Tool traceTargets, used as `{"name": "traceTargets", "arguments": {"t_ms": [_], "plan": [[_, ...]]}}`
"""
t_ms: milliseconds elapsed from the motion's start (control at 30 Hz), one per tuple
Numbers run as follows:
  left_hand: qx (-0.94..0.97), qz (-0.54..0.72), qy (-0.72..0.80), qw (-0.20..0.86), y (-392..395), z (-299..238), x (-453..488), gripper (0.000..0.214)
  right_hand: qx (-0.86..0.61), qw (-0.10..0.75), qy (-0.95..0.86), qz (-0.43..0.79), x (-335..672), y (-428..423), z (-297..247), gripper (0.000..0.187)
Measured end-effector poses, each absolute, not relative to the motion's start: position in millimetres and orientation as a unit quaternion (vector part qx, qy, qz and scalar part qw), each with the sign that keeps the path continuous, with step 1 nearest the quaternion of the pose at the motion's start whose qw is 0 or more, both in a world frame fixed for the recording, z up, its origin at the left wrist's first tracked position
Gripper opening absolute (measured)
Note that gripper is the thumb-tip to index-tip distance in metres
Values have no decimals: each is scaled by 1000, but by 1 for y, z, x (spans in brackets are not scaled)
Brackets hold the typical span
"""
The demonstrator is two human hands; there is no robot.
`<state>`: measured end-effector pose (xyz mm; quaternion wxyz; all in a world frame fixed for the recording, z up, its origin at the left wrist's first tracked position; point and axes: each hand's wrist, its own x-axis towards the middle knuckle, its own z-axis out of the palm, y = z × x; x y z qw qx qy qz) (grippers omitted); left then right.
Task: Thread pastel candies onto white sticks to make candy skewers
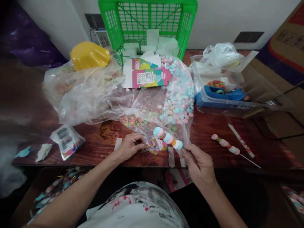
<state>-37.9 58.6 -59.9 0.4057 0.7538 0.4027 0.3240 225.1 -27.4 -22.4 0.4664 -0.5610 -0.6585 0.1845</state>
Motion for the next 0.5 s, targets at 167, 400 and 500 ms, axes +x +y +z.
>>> {"name": "traceTargets", "arguments": {"t_ms": [167, 400, 500], "plan": [[751, 330, 403, 406, 58, -59, -37, 15, -519, 403, -740, 142, 246, -31, -25, 13], [757, 333, 402, 393, 56, -61, -37, 18, -492, 311, -809, 83, 259, -28, -20, 22], [768, 331, 388, 387, 55, -60, -37, 19, -496, 231, -834, 66, 263, -25, -11, 27]]}}
